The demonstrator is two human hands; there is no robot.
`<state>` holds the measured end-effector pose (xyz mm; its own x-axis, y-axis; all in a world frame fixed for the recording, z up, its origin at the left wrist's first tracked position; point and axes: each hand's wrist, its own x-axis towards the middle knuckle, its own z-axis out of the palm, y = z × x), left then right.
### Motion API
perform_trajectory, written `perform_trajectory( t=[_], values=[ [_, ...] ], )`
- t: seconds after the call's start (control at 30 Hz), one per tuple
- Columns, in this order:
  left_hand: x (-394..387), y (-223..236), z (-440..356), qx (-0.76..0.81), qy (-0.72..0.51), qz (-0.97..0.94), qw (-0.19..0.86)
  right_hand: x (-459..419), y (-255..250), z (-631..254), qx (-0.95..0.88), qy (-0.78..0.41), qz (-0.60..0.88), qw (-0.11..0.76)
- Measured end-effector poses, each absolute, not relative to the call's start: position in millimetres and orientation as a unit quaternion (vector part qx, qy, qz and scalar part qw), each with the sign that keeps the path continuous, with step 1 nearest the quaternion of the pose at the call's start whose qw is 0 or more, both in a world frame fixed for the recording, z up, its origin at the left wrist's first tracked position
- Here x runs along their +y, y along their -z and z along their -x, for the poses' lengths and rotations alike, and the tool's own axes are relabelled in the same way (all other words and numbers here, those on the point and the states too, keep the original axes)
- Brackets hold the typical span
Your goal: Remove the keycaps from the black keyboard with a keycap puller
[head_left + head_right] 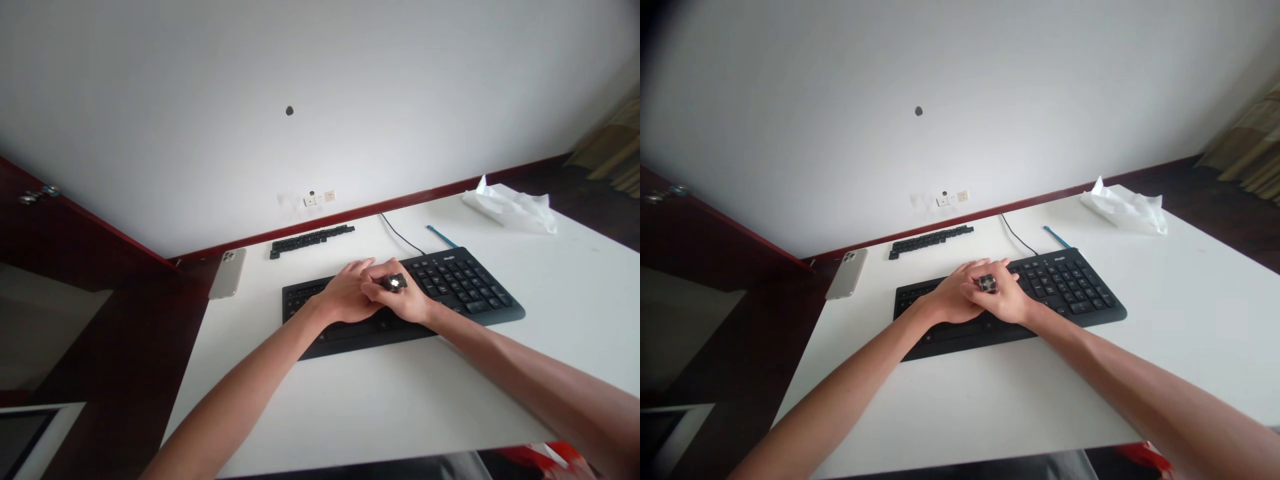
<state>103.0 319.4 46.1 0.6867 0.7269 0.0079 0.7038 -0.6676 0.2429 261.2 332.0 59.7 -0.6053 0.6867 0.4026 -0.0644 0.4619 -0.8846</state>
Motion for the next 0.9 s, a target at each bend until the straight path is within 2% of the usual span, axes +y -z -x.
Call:
perform_trajectory(
  t=[0.3, 0.9],
  values=[
    [317.0, -45.0, -101.9, 0.385, -0.054, -0.912, 0.131, 321.9, -54.5, -259.2, -0.772, -0.397, 0.199, 0.455],
    [315.5, -49.3, -103.4, 0.397, -0.027, -0.902, 0.167, 322.8, -54.4, -260.9, -0.789, -0.345, 0.188, 0.473]
  ],
)
